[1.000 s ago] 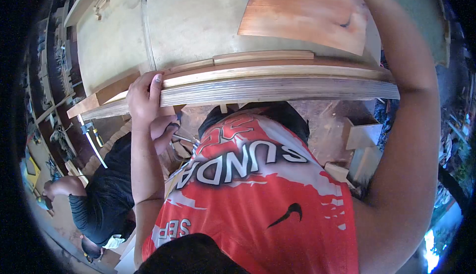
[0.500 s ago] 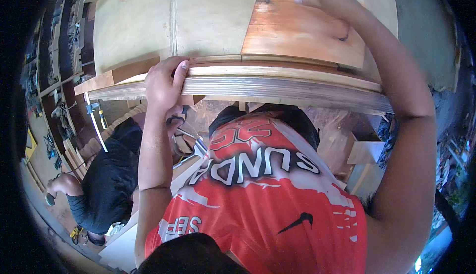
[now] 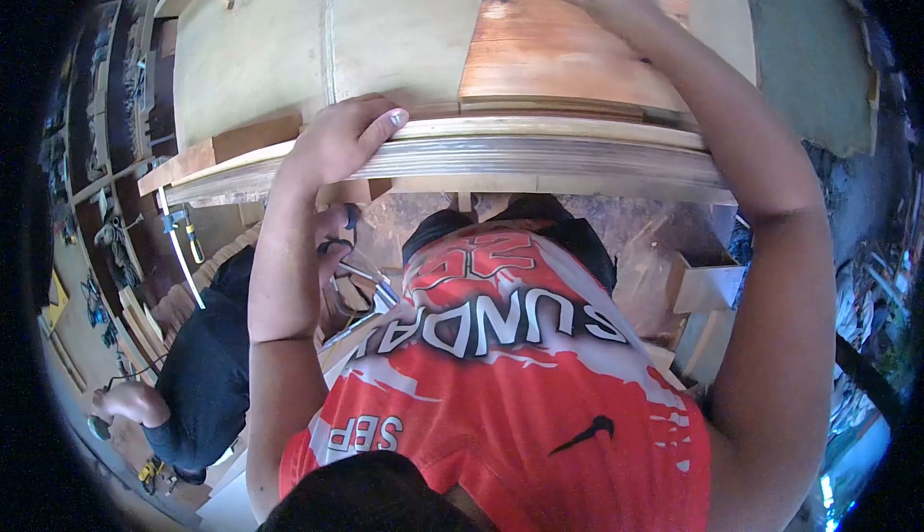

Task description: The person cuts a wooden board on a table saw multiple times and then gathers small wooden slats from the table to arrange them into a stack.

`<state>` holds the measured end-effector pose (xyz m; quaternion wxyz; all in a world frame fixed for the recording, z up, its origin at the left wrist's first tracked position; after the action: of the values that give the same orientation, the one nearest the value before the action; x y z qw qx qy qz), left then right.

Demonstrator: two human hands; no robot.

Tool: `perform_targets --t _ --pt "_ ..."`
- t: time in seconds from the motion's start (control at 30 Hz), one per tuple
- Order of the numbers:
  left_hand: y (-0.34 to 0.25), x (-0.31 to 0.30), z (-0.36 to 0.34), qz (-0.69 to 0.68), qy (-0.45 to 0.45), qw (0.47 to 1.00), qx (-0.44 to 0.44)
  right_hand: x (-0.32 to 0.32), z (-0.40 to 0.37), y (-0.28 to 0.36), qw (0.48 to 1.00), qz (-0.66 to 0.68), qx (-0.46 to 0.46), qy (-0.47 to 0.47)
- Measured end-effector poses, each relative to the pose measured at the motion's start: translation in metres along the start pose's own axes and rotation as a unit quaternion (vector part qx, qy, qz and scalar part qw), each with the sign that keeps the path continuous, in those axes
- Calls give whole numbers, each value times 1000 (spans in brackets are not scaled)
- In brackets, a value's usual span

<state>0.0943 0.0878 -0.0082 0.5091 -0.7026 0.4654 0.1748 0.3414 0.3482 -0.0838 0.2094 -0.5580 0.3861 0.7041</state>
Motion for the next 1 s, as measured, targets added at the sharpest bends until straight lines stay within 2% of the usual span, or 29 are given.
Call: perform_targets --t 0.17,0.3,0.37,0.4,0.47,0.6,0.77,0.8,0.87,1.0 --pt "-1 1 -1 -12 -18 1000 -16 -1 -6 8 999 -6 21 -43" --pt "0 2 0 -6 -13 1000 -12 -3 3 16 999 -4 44 -32" --pt "0 1 0 -13 -6 999 -36 -10 7 17 997 33 58 33" --pt "-1 2 0 -13 -7 999 -36 -19 10 16 997 33 58 32" --pt "0 3 -1 -13 -36 999 -30 -27 12 15 986 -20 40 162" --pt "5 7 0 -19 -58 998 -10 -22 23 4 977 23 34 209" --pt "6 4 2 -31 -54 998 -16 -19 41 5 952 -21 55 299" --pt "6 4 2 -32 -53 998 -18 -13 39 1 952 -20 54 301" --pt "5 4 1 -30 -61 998 -17 -3 36 -9 983 -6 45 179" --pt "1 0 1 -38 -31 998 -36 2 42 -5 988 -3 45 146"
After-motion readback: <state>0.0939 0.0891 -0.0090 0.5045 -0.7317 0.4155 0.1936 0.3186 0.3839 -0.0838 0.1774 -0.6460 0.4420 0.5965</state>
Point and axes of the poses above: each hand's wrist, its own z-axis towards the middle knuckle, its own x-axis out of the palm, y = z × x, the point moved 3 cm from there along z, towards the middle knuckle, and after that the axes turned 11 degrees about x, right-handed, at the moved point
